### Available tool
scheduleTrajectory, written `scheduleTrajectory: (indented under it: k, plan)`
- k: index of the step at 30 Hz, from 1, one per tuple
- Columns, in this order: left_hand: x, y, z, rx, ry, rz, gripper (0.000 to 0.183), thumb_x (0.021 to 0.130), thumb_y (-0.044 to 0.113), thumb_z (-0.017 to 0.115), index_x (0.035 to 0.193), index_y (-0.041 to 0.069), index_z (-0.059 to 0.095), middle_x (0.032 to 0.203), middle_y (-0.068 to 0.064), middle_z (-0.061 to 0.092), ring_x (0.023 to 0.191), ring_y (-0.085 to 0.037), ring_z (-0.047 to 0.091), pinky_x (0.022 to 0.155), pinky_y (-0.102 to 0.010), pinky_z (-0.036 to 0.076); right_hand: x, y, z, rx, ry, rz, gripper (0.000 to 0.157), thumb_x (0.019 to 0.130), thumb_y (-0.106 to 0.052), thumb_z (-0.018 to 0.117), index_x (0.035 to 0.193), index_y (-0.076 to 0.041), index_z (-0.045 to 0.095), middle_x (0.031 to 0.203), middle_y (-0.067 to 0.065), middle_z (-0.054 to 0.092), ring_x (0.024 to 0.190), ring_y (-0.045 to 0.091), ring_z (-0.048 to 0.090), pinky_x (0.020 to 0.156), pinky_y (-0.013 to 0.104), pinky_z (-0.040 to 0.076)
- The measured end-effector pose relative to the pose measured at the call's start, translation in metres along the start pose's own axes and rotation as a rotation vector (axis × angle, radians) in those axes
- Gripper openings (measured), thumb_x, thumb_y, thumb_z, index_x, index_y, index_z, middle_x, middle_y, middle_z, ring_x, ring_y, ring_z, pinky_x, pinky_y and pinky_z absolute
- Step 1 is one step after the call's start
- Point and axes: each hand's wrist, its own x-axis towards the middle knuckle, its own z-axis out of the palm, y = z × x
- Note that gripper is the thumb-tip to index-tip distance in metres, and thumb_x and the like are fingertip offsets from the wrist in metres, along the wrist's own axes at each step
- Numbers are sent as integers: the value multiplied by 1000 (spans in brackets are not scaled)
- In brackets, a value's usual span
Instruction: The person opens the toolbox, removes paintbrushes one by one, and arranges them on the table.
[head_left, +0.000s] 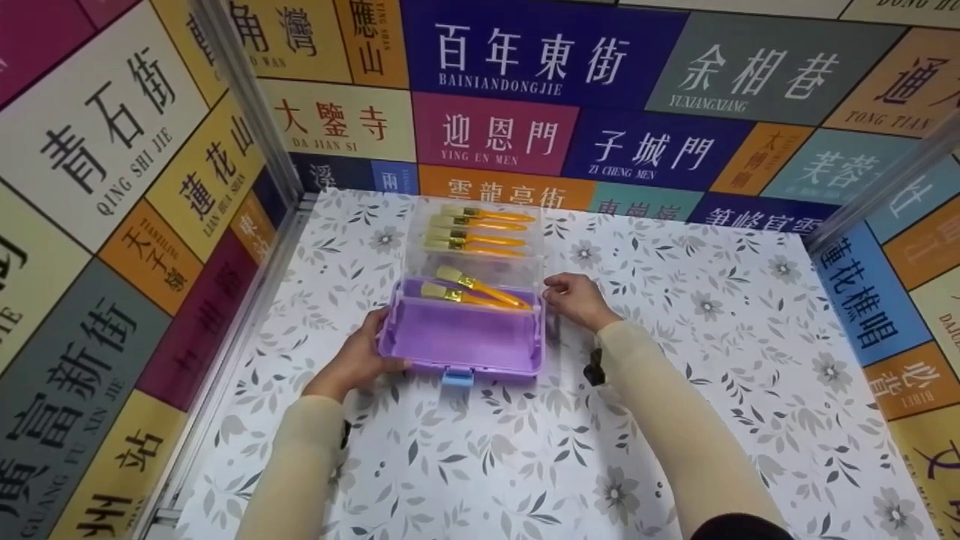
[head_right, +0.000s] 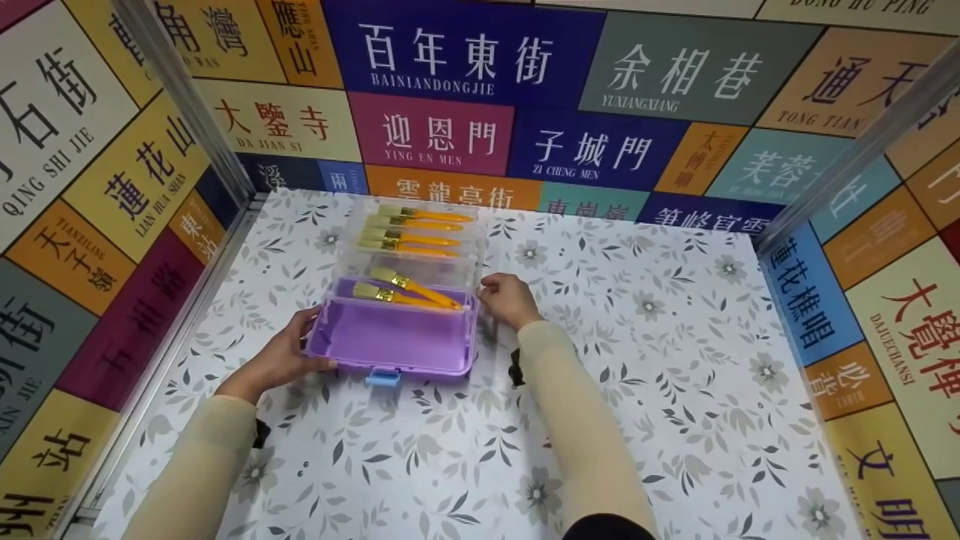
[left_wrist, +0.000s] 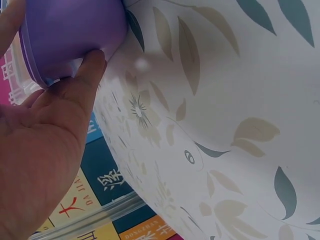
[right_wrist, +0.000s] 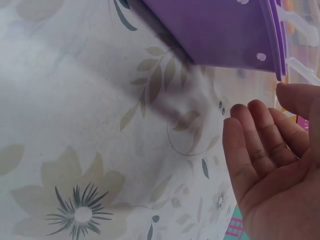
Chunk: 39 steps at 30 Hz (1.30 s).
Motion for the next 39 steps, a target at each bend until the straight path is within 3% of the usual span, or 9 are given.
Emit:
scheduleTrajectory:
  k: [6, 12, 24, 39]
  plan:
    - [0, 2, 0, 17, -9, -22, 114, 71, 13, 90, 161, 15, 18, 153, -21, 39, 137, -38, 40, 114, -51, 29, -4, 1, -3, -23, -13, -28, 35, 97, -11, 61, 129, 5, 62, 119, 17, 67, 100, 26, 66, 83, 35, 56]
    - [-1, 2, 1, 36, -10, -41, 116, 72, 16, 89, 161, 15, 15, 155, -21, 36, 138, -39, 37, 114, -51, 28, -13, -3, -12, -93, 10, -111, 31, 98, -12, 61, 126, 2, 65, 117, 16, 68, 104, 29, 65, 84, 41, 55]
    - [-1, 3, 2, 38, -3, -45, 115, 71, 19, 90, 161, 18, 18, 156, -18, 36, 141, -37, 34, 115, -51, 26, -31, -34, -28, -278, 55, -248, 26, 97, -16, 64, 120, -5, 69, 108, 8, 71, 97, 26, 66, 86, 45, 53]
    - [-1, 4, 2, 18, -15, -47, 114, 72, 17, 89, 161, 12, 17, 157, -20, 32, 141, -39, 33, 115, -51, 26, -50, -53, -14, -386, 52, -373, 25, 95, -15, 66, 118, -6, 71, 104, 5, 72, 93, 19, 67, 83, 41, 55]
